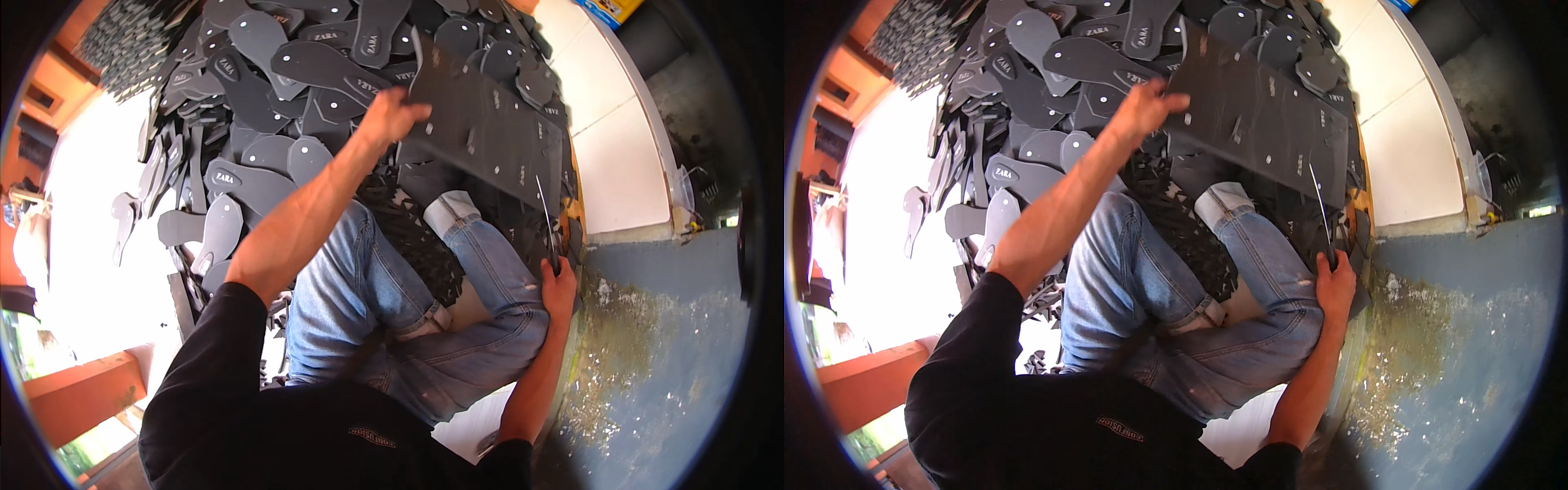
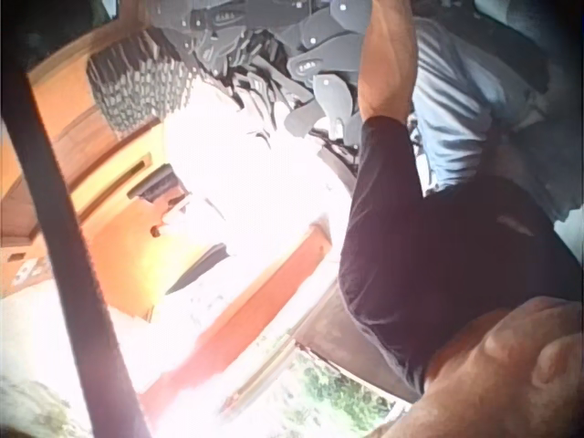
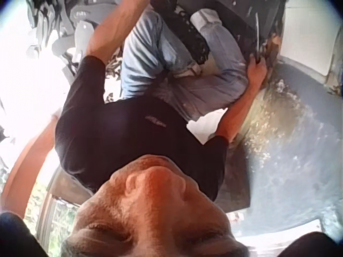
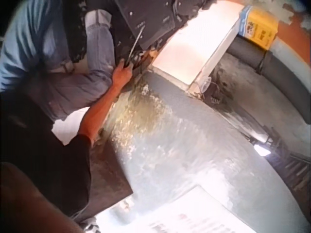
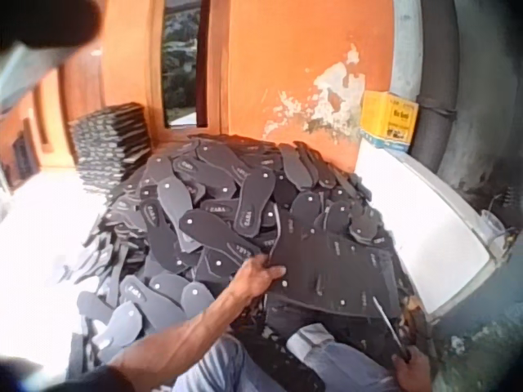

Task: The person uses a knife to cut individual shoe soles from a larger sheet of black material while sitting on the floor.

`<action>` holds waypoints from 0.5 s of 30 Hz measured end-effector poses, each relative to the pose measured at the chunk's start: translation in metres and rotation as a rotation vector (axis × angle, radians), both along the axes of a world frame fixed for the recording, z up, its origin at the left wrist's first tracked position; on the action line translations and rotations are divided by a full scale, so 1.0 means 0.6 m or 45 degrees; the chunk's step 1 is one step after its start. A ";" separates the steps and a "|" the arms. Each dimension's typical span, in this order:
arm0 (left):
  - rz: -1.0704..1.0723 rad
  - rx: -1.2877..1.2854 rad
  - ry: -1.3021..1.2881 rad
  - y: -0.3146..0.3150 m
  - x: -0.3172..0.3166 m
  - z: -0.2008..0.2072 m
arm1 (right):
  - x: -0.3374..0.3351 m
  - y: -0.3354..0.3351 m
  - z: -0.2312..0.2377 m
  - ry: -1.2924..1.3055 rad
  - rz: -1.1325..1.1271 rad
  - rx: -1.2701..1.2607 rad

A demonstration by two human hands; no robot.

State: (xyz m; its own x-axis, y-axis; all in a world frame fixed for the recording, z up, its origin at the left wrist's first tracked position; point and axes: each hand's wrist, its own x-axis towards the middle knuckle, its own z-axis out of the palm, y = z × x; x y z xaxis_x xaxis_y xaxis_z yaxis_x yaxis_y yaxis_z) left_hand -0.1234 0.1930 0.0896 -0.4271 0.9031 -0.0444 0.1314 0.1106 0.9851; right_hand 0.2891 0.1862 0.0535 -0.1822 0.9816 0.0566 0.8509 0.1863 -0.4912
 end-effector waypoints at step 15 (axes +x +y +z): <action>-0.308 0.643 -0.665 0.024 0.039 0.169 | 0.028 0.006 -0.005 0.548 -0.277 0.080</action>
